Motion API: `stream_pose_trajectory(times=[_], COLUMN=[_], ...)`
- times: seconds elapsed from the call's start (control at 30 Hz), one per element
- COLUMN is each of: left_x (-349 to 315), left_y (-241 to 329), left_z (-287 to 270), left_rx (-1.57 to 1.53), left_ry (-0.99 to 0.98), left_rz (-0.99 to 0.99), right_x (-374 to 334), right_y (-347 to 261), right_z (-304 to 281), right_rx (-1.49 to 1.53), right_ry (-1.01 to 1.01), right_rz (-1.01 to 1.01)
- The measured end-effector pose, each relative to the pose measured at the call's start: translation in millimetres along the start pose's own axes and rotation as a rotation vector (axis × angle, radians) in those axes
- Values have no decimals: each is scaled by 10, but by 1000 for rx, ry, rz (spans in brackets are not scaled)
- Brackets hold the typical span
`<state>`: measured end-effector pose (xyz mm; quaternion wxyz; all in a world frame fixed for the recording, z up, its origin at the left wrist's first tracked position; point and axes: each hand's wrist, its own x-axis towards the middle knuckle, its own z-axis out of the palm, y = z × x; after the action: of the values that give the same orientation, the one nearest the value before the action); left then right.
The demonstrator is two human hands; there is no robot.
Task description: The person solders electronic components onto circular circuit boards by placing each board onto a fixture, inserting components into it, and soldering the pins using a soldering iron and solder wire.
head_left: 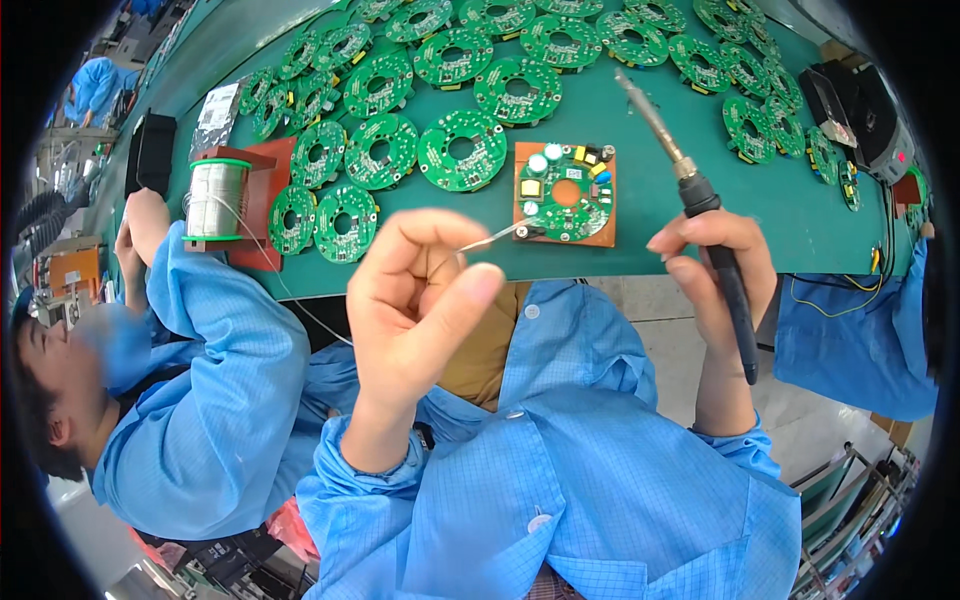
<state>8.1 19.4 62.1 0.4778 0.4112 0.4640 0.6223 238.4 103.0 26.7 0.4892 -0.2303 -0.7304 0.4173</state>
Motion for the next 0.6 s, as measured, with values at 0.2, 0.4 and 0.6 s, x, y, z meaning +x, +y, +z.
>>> stream_pose_trajectory(times=[0.2,0.4,0.6], left_x=[197,453,538], left_y=[466,759,905], left_z=[265,108,135], left_rx=[-3,49,130], left_ry=[-1,-377,-191], left_rz=[410,493,581], right_x=[77,78,-18], right_y=[-9,-79,-99], right_z=[-6,45,49], right_rx=[11,-36,-49], right_ry=[112,90,116], right_rz=[3,45,47])
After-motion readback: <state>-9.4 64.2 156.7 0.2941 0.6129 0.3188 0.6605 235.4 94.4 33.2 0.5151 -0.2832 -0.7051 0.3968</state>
